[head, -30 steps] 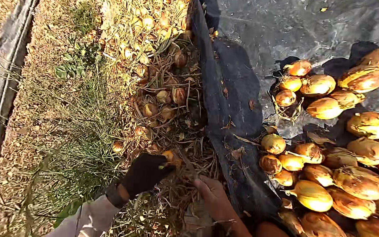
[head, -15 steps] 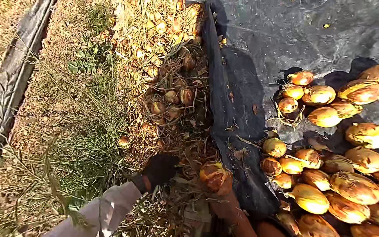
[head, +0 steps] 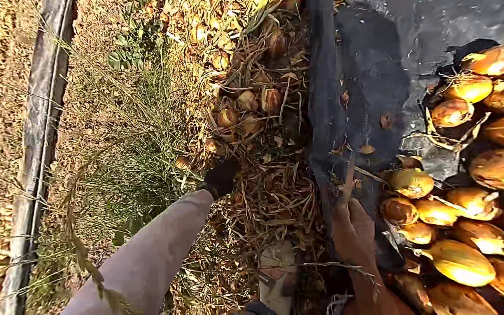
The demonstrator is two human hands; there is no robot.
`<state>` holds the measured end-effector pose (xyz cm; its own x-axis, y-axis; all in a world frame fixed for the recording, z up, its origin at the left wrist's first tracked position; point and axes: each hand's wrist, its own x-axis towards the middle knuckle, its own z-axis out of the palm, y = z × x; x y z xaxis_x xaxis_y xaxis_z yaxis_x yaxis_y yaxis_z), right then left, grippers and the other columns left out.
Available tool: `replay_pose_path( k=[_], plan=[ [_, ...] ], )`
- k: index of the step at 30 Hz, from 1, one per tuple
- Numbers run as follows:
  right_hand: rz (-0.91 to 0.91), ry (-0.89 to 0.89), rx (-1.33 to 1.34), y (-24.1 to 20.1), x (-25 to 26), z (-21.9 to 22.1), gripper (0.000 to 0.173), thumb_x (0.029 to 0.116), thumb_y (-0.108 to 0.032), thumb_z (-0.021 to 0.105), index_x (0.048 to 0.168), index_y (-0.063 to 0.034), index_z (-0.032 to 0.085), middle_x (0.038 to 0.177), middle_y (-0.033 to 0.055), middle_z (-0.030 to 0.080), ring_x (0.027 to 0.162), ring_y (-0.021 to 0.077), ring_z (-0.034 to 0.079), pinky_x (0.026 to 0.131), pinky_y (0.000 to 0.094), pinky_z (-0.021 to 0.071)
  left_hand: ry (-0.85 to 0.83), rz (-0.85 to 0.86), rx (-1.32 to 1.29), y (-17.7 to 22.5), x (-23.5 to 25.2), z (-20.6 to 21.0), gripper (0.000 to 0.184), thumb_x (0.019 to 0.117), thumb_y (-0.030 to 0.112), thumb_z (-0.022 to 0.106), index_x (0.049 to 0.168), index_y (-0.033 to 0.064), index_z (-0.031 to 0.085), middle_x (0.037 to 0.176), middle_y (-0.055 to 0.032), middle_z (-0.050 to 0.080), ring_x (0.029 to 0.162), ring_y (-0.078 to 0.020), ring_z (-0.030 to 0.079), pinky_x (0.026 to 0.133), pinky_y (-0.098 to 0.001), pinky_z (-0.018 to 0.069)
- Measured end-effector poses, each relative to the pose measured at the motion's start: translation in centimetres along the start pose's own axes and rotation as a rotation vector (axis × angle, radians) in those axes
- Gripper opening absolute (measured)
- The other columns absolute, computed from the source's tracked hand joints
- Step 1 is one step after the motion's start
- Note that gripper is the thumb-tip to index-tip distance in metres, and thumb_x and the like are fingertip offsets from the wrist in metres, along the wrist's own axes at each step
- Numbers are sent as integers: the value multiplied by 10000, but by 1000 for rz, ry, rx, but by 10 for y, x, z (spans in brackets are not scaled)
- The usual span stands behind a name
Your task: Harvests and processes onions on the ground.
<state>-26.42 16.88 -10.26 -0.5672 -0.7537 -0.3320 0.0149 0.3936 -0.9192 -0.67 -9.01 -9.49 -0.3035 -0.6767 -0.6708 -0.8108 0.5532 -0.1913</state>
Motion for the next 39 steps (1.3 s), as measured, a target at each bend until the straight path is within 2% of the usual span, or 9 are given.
replay_pose_path(
  k=[7, 12, 14, 19, 23, 29, 33, 36, 39],
  plan=[
    [-1, 43, 0, -3, 2, -9, 606, 981, -708, 412, 955, -132, 597, 602, -7, 461, 456, 147, 458, 415, 371, 416, -33, -177, 9, 11, 1, -15, 744, 803, 249, 817, 1476, 295, 505, 1518, -251, 432, 1018, -504, 661, 747, -695, 567],
    [43, -81, -106, -26, -11, 2, 588, 978, -694, 430, 1021, -141, 627, 627, 24, 530, 492, 185, 521, 448, 416, 448, -68, -166, -182, 6, -17, -5, 734, 866, 340, 770, 1483, 97, 456, 1231, -260, 654, 1075, -457, 670, 864, -679, 544],
    [84, -184, -126, -33, -21, 13, 608, 939, -722, 493, 1063, -144, 635, 651, 42, 574, 518, 206, 566, 462, 443, 480, -54, -69, -464, 19, -51, -20, 857, 886, 333, 788, 1559, 48, 340, 1315, -267, 612, 1147, -429, 646, 966, -644, 520],
    [150, -378, -18, -42, -32, 32, 692, 891, -747, 565, 1199, -129, 593, 720, 59, 604, 576, 207, 592, 508, 439, 509, -165, 177, -931, 85, -135, -91, 342, 899, 241, 796, 1169, 86, 653, 899, -16, 724, 755, -94, 679, 681, -292, 580],
    [18, -374, 201, -36, -30, 21, 578, 995, -677, 439, 1186, -160, 613, 665, 40, 551, 478, 156, 515, 405, 343, 454, -328, 221, -861, 93, -129, -108, 407, 718, 208, 927, 1045, 97, 711, 893, -10, 752, 791, -111, 717, 725, -315, 610],
    [176, -467, 301, -35, -28, 17, 557, 1037, -653, 344, 989, -193, 655, 655, 30, 549, 474, 137, 501, 405, 302, 435, -426, 297, -667, 75, -119, -109, 136, 950, 178, 720, 848, 89, 725, 711, -4, 667, 613, -89, 609, 599, -301, 528],
    [194, -512, 287, -29, -19, 22, 602, 1052, -621, 338, 920, -142, 677, 642, 16, 561, 504, 126, 514, 450, 314, 458, -20, 515, -543, 51, -103, -101, 161, 948, 192, 634, 876, 74, 716, 737, -16, 660, 672, -113, 624, 635, -365, 532],
    [259, -480, 344, -33, -19, 28, 585, 1069, -572, 324, 788, -154, 621, 587, -34, 523, 473, 72, 477, 446, 260, 440, 345, 535, -406, 60, -100, -98, 143, 878, 161, 740, 975, 57, 758, 899, -108, 734, 865, -270, 710, 783, -528, 571],
    [303, -378, 301, -28, -20, 36, 635, 1065, -612, 261, 852, -121, 604, 591, -15, 491, 472, 95, 450, 436, 284, 420, 367, 546, -513, 75, -120, -92, 216, 952, 220, 718, 1082, 50, 745, 994, -91, 746, 930, -192, 714, 854, -419, 588]
  ],
)
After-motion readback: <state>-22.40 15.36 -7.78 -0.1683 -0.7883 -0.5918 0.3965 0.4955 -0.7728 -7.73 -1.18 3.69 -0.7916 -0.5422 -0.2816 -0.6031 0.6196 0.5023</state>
